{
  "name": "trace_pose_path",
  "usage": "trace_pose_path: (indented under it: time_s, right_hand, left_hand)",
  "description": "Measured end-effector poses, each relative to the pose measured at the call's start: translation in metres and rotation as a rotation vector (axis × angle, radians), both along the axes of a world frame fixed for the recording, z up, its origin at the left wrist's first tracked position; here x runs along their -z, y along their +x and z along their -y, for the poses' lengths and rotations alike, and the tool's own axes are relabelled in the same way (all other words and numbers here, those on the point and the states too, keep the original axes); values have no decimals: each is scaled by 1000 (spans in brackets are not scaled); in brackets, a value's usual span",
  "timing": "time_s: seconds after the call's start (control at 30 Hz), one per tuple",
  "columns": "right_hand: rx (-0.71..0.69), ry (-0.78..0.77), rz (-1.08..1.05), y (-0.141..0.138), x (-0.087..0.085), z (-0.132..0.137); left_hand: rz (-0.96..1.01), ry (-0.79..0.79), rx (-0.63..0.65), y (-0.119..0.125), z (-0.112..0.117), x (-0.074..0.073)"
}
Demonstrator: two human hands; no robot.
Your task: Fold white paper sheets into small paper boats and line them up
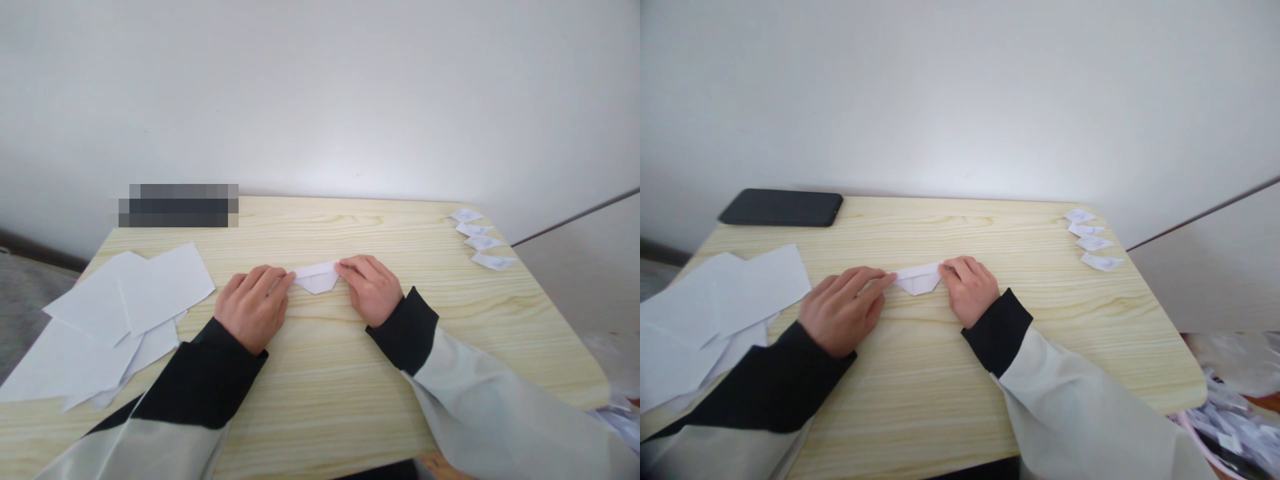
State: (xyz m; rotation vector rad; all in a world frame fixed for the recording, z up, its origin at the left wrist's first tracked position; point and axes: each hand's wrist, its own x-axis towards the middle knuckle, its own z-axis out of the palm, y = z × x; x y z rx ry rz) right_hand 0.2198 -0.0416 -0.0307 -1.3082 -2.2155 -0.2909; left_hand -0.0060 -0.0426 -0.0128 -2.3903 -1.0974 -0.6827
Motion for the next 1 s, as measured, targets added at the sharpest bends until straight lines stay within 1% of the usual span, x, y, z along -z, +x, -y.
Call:
trace_pose_path:
  time_s: [0.13, 0.23, 0.37, 0.47, 0.6, 0.67, 0.7, 0.73, 0.9, 1.0]
  right_hand:
    - [6, -5, -1, 0, -1, 0]
    - [11, -16, -13, -1, -1, 0]
    - [7, -50, -34, -2, -2, 1]
    - [16, -91, -45, -4, -5, 2]
    - [52, -124, -82, -6, -9, 1]
    - [65, -139, -109, -7, -10, -3]
    - [69, -150, -126, -7, -10, -6]
    - [69, -163, -149, -8, -9, -9]
    - [38, -260, -280, -12, -3, -26]
    - [25, -292, -302, -13, -3, -32]
  left_hand:
    - [-11, -6, 6, -1, 0, 0]
    - [0, -19, -30, 0, 1, -1]
    - [39, -81, -64, 2, 1, -1]
    - [122, -163, -91, 5, -1, -2]
    - [230, -322, -124, 10, -10, -2]
    - [232, -338, -134, 13, -15, 0]
    - [196, -389, -135, 15, -18, 0]
    - [227, -371, -149, 16, -21, 1]
    - [298, -480, -121, 19, -34, 2]
    - [329, -526, -106, 19, -37, 1]
